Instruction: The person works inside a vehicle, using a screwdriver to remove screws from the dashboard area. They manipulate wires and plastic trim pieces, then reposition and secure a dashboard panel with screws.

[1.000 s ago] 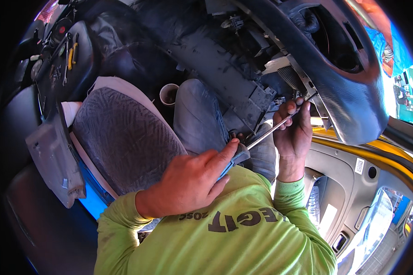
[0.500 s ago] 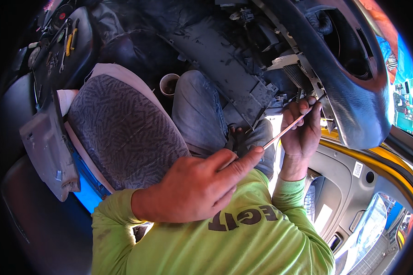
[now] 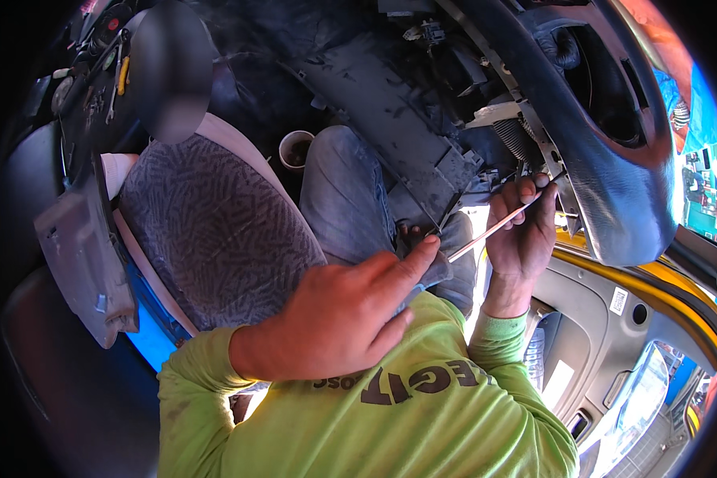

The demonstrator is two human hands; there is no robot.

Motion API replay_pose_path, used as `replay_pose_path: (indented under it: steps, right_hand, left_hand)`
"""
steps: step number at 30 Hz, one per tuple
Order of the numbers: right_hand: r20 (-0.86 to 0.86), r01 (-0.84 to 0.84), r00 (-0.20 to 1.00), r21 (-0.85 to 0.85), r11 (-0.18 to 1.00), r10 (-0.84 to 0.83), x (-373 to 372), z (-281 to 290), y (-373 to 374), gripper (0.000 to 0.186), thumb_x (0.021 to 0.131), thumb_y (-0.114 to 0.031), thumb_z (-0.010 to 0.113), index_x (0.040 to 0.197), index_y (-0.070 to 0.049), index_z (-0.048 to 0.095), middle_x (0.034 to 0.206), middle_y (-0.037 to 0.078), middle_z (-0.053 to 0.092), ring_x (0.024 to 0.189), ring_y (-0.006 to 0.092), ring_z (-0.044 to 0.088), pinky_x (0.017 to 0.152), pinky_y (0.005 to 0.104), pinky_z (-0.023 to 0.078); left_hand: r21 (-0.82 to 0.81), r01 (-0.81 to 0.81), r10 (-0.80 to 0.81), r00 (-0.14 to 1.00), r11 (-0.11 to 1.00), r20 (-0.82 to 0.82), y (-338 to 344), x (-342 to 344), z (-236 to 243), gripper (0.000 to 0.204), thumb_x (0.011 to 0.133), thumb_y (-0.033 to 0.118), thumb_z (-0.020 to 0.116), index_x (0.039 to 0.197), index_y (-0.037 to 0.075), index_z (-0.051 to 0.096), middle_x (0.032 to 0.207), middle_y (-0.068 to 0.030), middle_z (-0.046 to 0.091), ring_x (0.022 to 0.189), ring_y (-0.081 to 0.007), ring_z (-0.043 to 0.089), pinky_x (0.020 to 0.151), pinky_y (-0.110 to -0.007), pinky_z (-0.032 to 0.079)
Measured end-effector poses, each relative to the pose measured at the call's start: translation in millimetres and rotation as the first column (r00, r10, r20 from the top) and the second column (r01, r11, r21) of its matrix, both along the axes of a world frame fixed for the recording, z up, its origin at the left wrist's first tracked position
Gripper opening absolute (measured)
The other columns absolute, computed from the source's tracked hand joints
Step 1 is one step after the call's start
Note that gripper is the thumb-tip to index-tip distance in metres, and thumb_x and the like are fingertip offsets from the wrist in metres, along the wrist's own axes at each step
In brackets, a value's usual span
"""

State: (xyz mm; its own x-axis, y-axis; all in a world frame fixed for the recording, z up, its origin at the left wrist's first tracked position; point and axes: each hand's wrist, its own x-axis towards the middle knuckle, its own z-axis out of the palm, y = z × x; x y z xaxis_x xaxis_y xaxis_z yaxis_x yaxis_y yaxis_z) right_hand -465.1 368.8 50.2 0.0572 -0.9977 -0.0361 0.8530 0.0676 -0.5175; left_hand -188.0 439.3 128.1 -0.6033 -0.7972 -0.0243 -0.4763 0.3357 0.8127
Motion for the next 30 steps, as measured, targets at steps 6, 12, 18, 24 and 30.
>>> replay_pose_path:
  steps: [6,12,18,24,30]
  right_hand:
    - [-0.747,0.168,0.659,0.033,0.985,-0.088,-4.6,33.2,-0.2,0.036,0.11,-0.034,0.051,0.101,-0.004,0.068,0.079,0.006,0.064,0.066,0.0097,0.052,0.06,0.0258,0.041]
    - [-0.773,-0.703,-0.062,-0.415,0.577,-0.631,32.7,122.0,18.7,0.043,0.073,-0.038,0.085,0.097,-0.004,0.074,0.099,0.009,0.071,0.095,0.0273,0.069,0.083,0.0427,0.055]
    - [-0.953,-0.953,-0.298,0.293,0.078,-0.059,75.8,130.3,-18.6,0.025,0.088,-0.021,0.065,0.11,-0.014,0.074,0.107,0.011,0.074,0.103,0.0294,0.073,0.086,0.0431,0.057]
    - [-0.999,-0.968,0.006,-0.018,0.251,-0.048,71.7,107.1,0.6,0.021,0.091,-0.021,0.063,0.109,-0.015,0.072,0.1,0.009,0.073,0.085,0.029,0.073,0.072,0.04,0.057]
    - [-0.827,-0.874,-0.041,-0.242,0.421,-0.56,66.0,96.8,29.9,0.013,0.091,-0.025,0.068,0.082,-0.016,0.07,0.074,0.002,0.063,0.059,0.0214,0.064,0.051,0.0364,0.046]
  left_hand:
    - [0.54,0.07,0.335,0.715,0.839,-0.614,1.0,0.9,-1.0,0.09,0.086,0.032,0.077,0.157,-0.007,0.037,0.119,-0.021,0.067,0.092,-0.0164,0.066,0.084,-0.031,0.053]
    - [-0.298,-0.394,0.2,0.832,0.869,-0.517,-10.9,-1.8,-9.9,0.089,0.091,0.058,0.068,0.151,-0.004,0.045,0.141,-0.0299,0.053,0.128,-0.0388,0.053,0.109,-0.05,0.04]
    - [-0.438,-0.257,0.086,0.924,0.862,-0.373,13.8,-15.9,8.0,0.055,0.093,0.054,0.066,0.132,0.015,0.067,0.146,-0.0272,0.054,0.146,-0.0528,0.038,0.122,-0.069,0.017]
    - [-0.499,-0.278,-0.021,0.859,0.821,-0.512,5.9,-28.4,5.1,0.039,0.095,0.025,0.065,0.131,0.011,0.067,0.142,-0.0168,0.06,0.146,-0.0444,0.044,0.116,-0.081,0.013]
    - [-0.582,-0.184,-0.103,0.899,0.792,-0.425,13.4,-28.1,-6.9,0.033,0.105,0.016,0.048,0.133,0.012,0.065,0.144,-0.0162,0.058,0.144,-0.0416,0.046,0.115,-0.079,0.022]
